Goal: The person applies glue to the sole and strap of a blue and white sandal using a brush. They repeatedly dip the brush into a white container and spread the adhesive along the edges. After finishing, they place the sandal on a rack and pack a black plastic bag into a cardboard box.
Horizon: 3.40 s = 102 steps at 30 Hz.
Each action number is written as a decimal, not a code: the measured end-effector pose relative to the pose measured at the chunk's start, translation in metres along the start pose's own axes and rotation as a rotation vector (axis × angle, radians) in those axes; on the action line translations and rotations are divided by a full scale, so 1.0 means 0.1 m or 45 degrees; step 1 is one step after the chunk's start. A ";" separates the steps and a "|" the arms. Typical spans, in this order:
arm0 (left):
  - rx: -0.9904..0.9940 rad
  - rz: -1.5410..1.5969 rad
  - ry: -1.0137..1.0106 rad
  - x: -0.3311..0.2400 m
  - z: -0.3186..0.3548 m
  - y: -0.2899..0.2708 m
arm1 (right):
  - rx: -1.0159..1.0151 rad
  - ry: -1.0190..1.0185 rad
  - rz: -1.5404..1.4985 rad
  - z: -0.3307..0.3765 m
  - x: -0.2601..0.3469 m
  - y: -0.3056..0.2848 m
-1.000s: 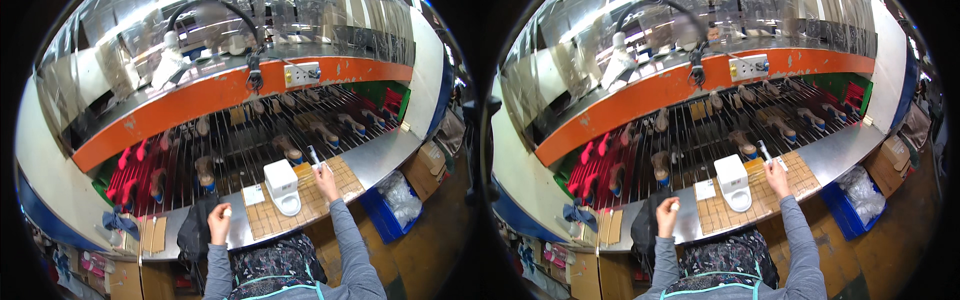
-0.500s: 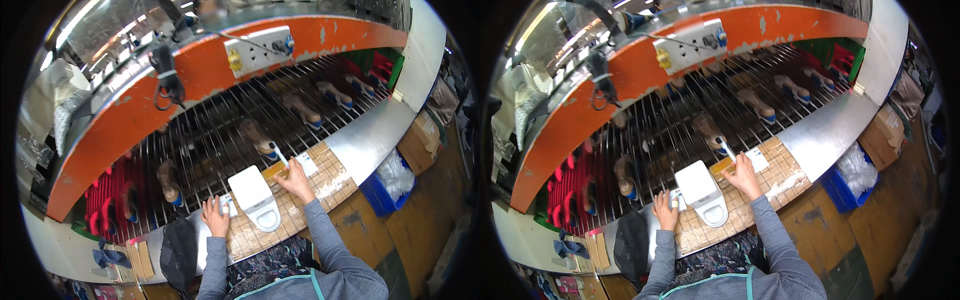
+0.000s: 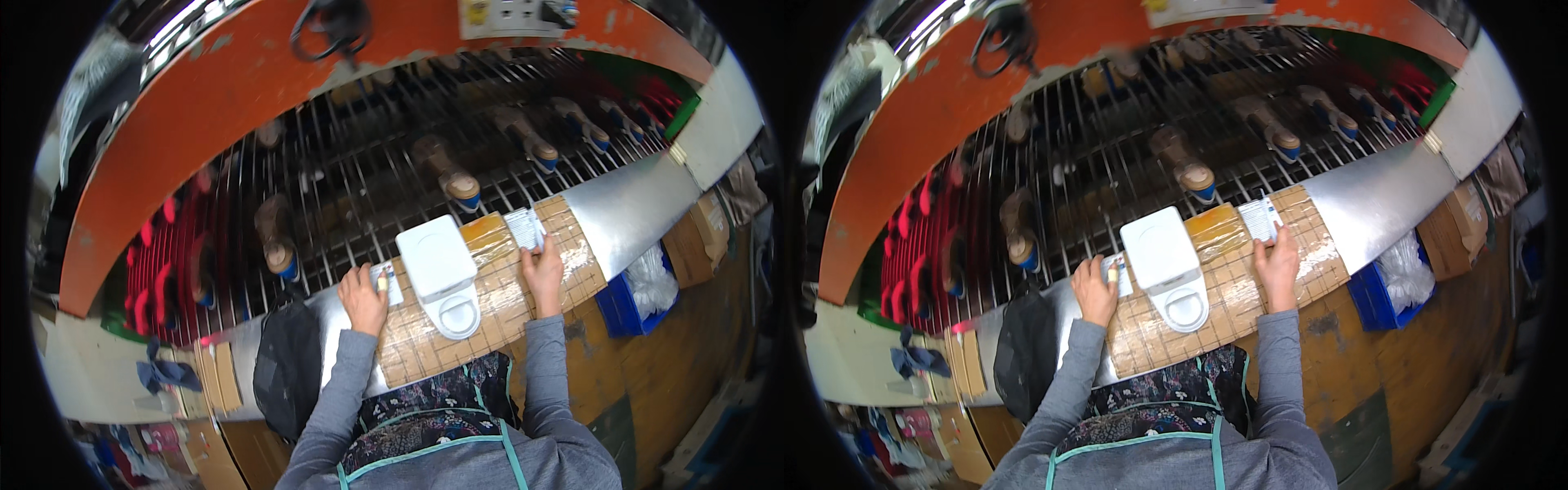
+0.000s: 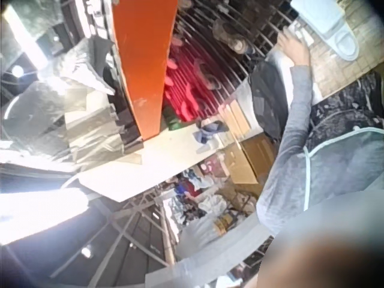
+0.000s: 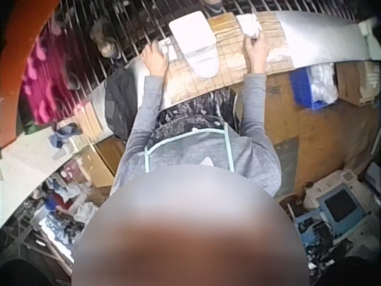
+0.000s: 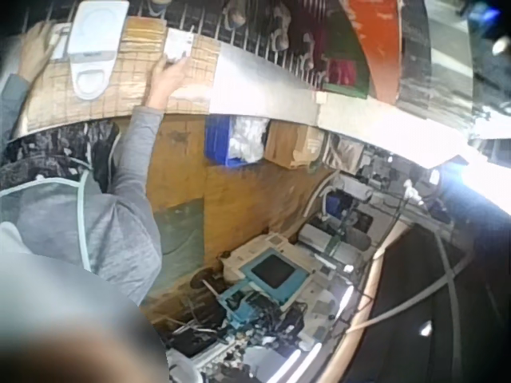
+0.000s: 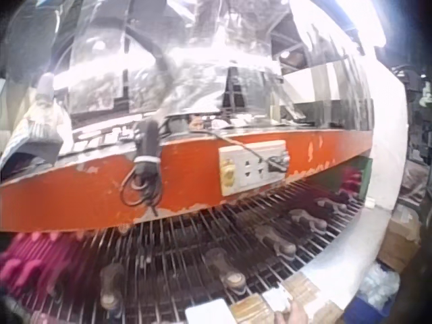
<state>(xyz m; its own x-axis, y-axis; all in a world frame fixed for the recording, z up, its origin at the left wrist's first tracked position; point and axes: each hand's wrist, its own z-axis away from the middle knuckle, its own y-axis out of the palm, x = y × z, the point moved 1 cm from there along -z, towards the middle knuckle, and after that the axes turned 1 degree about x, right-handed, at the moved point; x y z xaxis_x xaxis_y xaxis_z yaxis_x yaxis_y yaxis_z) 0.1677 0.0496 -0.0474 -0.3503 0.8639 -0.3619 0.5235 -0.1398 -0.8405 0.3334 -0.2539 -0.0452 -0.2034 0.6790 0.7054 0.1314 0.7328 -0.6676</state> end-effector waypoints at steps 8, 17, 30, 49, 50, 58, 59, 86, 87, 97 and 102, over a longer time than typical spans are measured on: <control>-0.072 -0.048 -0.074 -0.01 0.05 0.02 | -0.154 -0.172 -0.046 -0.19 -0.30 0.13; -0.040 -0.169 -0.398 0.10 0.05 -0.89 | -0.412 -0.442 -0.099 -0.05 -0.18 -0.05; 0.449 -0.307 -1.046 1.03 0.69 -1.85 | -0.407 -0.220 -0.661 0.57 0.46 -0.56; 0.342 -0.268 -1.341 1.06 0.60 -2.00 | -0.045 -0.095 -0.815 0.51 0.69 -0.71; 0.314 -0.326 -1.327 1.00 0.56 -2.00 | -0.026 -0.035 -0.809 0.47 0.70 -0.70; 0.050 1.387 -0.234 0.24 0.19 -1.45 | 0.498 -0.085 -1.123 -0.49 0.90 -0.08; 0.268 1.767 -0.371 0.18 0.21 -1.30 | 0.491 -0.076 -0.988 -0.69 0.94 0.05; 0.911 2.970 -0.874 0.12 0.37 -0.24 | 0.679 -1.157 0.731 -2.29 1.48 1.94; 0.917 2.967 -0.855 0.12 0.36 -0.24 | 0.465 -1.412 1.152 -2.26 1.44 1.96; 0.880 2.997 -0.797 0.08 0.37 -0.21 | 0.945 -0.430 -0.118 -2.60 1.50 1.80; 0.873 2.992 -0.806 0.05 0.38 -0.18 | 0.443 -1.317 0.799 -1.93 1.65 1.77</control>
<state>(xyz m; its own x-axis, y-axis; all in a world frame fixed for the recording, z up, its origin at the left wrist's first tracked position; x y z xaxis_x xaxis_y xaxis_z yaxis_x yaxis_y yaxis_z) 0.1270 0.0383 -0.0497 -0.0127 -0.9400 -0.3410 0.0695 -0.3410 0.9375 0.5101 -0.0036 -0.0006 -0.8830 0.4386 -0.1671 0.2507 0.1397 -0.9579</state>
